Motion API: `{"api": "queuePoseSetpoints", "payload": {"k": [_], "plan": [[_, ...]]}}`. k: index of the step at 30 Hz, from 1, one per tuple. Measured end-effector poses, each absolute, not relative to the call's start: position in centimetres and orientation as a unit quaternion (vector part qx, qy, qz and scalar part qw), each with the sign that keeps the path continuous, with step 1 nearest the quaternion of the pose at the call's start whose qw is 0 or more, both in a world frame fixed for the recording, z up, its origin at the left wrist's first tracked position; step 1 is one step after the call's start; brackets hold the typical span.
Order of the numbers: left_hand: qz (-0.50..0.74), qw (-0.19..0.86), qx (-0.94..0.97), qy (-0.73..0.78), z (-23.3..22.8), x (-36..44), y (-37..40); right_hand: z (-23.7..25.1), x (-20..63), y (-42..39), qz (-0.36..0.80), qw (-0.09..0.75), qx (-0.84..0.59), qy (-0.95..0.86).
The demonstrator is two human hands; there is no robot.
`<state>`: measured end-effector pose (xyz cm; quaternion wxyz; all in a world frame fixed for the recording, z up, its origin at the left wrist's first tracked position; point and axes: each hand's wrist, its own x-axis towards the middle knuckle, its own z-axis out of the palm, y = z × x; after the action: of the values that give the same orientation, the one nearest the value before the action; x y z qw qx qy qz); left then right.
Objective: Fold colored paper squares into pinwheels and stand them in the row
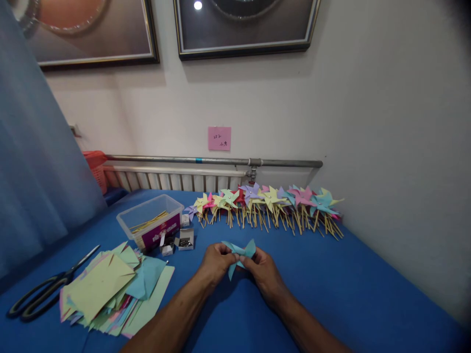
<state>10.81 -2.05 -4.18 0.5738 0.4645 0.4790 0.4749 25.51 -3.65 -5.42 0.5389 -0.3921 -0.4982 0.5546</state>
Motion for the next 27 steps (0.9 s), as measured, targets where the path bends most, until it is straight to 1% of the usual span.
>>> {"api": "queuePoseSetpoints", "payload": {"k": [7, 18, 27], "plan": [[0.488, 0.560, 0.454, 0.493, -4.07, 11.04, -2.12, -5.64, 25.49, -3.55, 0.573, 0.535, -0.372, -0.498], [0.481, 0.583, 0.458, 0.467, -3.95, 11.01, -2.20, -5.10, 25.37, -3.82, 0.568, 0.533, -0.379, -0.500], [0.492, 0.582, 0.447, 0.468, -4.06, 11.36, -2.24, -5.79, 25.58, -3.39, 0.545, 0.528, -0.404, -0.511]]}}
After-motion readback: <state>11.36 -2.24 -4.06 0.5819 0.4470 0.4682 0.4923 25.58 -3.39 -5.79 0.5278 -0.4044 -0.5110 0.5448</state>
